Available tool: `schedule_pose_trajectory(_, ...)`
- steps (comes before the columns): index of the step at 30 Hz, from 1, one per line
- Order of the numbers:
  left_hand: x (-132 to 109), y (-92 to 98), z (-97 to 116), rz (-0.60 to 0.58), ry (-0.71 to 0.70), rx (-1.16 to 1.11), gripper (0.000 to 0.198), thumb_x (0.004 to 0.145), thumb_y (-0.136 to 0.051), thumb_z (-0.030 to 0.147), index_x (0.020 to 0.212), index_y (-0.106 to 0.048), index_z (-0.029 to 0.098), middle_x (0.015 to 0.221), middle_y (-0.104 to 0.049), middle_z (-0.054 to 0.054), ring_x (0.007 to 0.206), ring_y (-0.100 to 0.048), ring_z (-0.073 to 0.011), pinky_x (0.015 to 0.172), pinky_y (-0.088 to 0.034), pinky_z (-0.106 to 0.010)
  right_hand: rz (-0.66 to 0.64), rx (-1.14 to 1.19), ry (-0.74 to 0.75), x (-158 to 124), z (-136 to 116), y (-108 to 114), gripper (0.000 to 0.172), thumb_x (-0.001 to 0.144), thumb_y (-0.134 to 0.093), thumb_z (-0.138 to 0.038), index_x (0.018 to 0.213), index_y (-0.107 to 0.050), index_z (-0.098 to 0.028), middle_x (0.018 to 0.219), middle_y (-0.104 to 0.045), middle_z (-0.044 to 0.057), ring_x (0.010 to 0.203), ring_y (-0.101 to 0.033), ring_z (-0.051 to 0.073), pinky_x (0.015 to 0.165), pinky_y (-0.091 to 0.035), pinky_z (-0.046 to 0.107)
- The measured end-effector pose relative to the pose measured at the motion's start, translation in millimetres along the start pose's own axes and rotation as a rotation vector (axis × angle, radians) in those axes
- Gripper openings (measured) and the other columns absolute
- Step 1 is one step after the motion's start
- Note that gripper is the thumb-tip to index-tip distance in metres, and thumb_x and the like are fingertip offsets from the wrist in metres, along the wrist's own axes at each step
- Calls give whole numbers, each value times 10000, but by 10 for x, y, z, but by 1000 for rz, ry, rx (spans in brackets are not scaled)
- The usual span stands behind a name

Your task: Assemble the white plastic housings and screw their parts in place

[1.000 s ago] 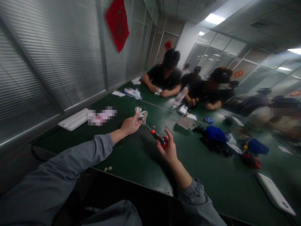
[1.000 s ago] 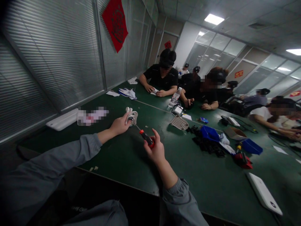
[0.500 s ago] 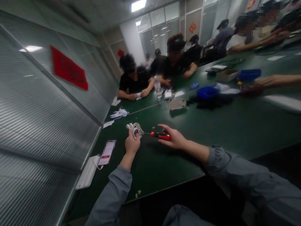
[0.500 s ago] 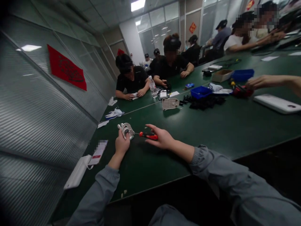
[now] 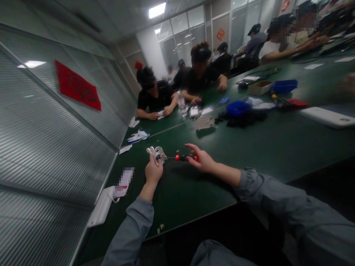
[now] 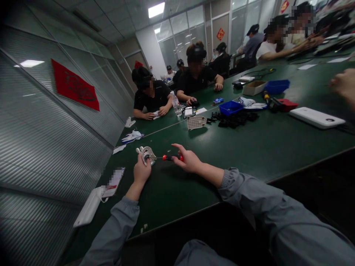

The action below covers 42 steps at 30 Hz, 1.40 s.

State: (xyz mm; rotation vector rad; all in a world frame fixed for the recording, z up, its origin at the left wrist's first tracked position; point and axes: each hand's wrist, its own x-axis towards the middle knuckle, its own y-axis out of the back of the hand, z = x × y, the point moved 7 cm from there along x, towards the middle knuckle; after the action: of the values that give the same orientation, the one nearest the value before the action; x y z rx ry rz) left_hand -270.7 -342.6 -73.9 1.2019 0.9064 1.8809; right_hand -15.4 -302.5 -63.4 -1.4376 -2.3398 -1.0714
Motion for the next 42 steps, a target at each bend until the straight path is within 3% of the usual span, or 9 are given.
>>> schedule_pose_trajectory(4,-1,-10,22,-2,-2,9,504,967,-453,340,1445,-390,193,1036,-742,-134,867,-730,-298,728,-538,-368,-12,-10,176,-25,-145,7,739,827,-682,-368,1461,-346,-189,1041,-635,71,854,-633,181,743,-502,292)
schedule_pose_trajectory(9,6,-33,-17,6,69,2,523,950,-493,321,1443,-408,168,985,-748,-130,849,-731,-297,732,-534,-354,-70,-61,64,-43,-54,-32,613,937,-531,-336,1485,-294,-196,787,-642,-7,605,-580,133,622,-457,257)
schedule_pose_trajectory(13,10,-42,-24,14,64,-11,508,957,-487,330,1437,-422,177,995,-747,-128,852,-729,-297,735,-531,-357,-61,-39,137,-43,-119,-14,786,836,-675,-390,1488,-278,-203,999,-656,60,786,-629,169,696,-487,274)
schedule_pose_trajectory(17,4,-35,-10,16,50,-15,509,957,-492,322,1438,-420,175,1024,-742,-127,868,-727,-286,750,-530,-347,-96,-66,96,-40,-111,-34,602,934,-538,-372,1467,-324,-189,853,-649,24,667,-605,147,661,-473,271)
schedule_pose_trajectory(22,2,-29,-17,16,52,-26,490,964,-465,336,1426,-426,179,995,-745,-123,842,-726,-291,724,-523,-347,-100,-82,126,-42,-130,-47,788,839,-667,-381,1496,-271,-200,999,-656,58,757,-634,165,673,-480,266)
schedule_pose_trajectory(26,3,-33,-31,8,42,-34,486,969,-447,354,1425,-421,188,996,-745,-122,836,-726,-292,707,-515,-341,-149,-134,68,-41,-96,-77,632,946,-516,-357,1505,-265,-200,816,-651,6,609,-583,138,613,-451,258)
schedule_pose_trajectory(31,-3,-37,-31,1,45,-31,487,963,-457,348,1421,-423,188,1012,-746,-123,840,-726,-285,713,-518,-337,-111,-111,150,-45,-180,-50,785,848,-666,-391,1501,-270,-207,1030,-651,69,823,-636,182,703,-484,278)
schedule_pose_trajectory(35,-1,-37,-25,16,46,-18,497,957,-472,340,1430,-421,195,1051,-742,-128,869,-727,-292,748,-527,-354,-126,-129,74,-41,-121,-63,618,956,-506,-352,1502,-262,-192,778,-626,-7,596,-565,135,597,-432,251)
schedule_pose_trajectory(42,4,-36,-18,19,33,-38,503,964,-471,332,1443,-404,196,1059,-741,-121,895,-728,-282,757,-532,-344,-162,-99,149,-46,-181,-67,755,874,-626,-403,1506,-270,-193,970,-657,54,748,-622,166,694,-479,282)
